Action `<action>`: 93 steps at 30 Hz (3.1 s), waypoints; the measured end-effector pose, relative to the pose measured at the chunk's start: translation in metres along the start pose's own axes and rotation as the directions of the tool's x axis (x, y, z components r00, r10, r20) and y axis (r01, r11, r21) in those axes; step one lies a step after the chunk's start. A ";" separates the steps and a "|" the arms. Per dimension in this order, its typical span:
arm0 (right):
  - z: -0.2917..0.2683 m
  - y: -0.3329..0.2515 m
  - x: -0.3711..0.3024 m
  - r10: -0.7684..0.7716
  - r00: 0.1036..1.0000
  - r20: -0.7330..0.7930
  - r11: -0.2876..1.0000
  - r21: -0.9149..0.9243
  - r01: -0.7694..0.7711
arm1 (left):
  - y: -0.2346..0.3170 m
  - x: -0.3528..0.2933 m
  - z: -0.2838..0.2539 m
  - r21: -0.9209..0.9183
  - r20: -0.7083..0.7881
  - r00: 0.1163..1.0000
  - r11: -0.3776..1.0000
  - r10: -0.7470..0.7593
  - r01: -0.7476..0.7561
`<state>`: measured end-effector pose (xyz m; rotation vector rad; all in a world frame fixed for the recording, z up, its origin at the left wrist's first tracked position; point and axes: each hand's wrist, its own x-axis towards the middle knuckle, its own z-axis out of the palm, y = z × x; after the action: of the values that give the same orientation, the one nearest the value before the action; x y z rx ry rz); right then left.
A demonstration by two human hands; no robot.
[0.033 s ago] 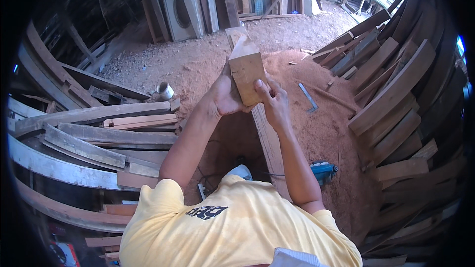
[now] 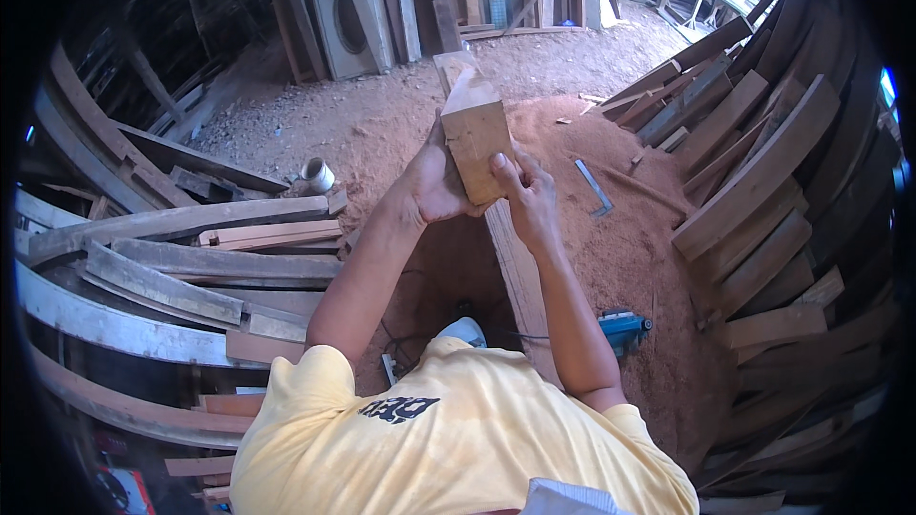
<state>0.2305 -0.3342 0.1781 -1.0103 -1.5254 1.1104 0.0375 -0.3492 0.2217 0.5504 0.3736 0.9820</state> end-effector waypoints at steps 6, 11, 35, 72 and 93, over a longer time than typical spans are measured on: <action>-0.009 0.013 0.004 -0.001 1.000 -0.013 0.999 0.032 0.001 | -0.006 0.008 0.013 -0.014 -0.059 0.998 1.000 0.007 -0.007; -0.016 -0.003 -0.003 0.022 1.000 0.021 0.994 0.102 -0.024 | -0.007 0.014 0.014 -0.061 -0.001 1.000 0.998 0.000 0.000; -0.028 0.192 -0.165 0.646 0.728 0.231 0.723 -0.490 -0.486 | -0.383 -0.035 -0.192 0.054 -0.605 0.794 0.992 -0.055 0.110; -0.114 0.214 -0.134 0.663 0.733 -0.151 0.561 -0.548 -0.620 | -0.285 0.049 -0.224 0.718 -0.607 0.792 0.472 0.065 0.512; -0.292 0.225 -0.248 0.481 0.583 -0.654 0.720 -0.084 -0.689 | -0.412 -0.126 -0.168 0.887 -0.444 0.883 0.063 -0.154 0.457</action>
<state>0.5824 -0.4659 -0.0585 -2.0122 -0.8496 0.8265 0.1623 -0.5923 -0.1515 1.5314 1.3974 0.1752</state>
